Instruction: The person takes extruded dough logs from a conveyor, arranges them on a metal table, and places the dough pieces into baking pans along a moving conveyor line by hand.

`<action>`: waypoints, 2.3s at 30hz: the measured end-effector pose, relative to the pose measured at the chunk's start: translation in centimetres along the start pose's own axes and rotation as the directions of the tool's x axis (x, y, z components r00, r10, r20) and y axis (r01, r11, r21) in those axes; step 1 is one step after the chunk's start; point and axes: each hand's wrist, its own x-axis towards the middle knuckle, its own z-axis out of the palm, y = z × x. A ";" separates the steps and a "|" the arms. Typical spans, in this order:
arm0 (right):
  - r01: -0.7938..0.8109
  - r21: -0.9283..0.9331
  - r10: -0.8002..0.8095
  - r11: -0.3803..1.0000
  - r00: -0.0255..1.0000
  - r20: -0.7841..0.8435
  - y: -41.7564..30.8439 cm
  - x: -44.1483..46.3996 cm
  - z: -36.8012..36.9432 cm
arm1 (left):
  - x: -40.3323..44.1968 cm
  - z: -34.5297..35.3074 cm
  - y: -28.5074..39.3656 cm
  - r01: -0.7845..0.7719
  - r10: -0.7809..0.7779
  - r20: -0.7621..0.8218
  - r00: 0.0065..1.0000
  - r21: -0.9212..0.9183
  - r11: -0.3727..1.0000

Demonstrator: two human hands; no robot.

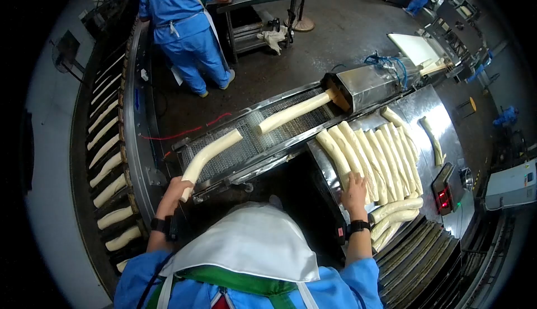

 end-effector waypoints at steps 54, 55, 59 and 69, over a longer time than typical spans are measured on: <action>-0.274 0.032 0.268 0.961 0.955 0.128 -0.2 3.1 -2.0 | 5.1 6.5 1.8 -0.456 0.526 -0.002 0.850 0.497 0.738; -0.246 0.028 0.241 0.969 0.963 0.124 0.3 3.1 -1.7 | 4.7 5.8 1.4 -0.457 0.523 0.007 0.852 0.498 0.737; -0.210 0.004 0.208 0.978 0.971 0.120 1.2 1.8 -1.2 | 5.0 3.8 -2.0 -0.335 0.491 -0.090 0.867 0.624 0.706; -0.234 -0.065 0.238 0.970 0.969 0.062 2.0 -1.0 -2.0 | 3.2 2.1 -1.4 -0.127 0.227 -0.223 0.948 0.388 0.913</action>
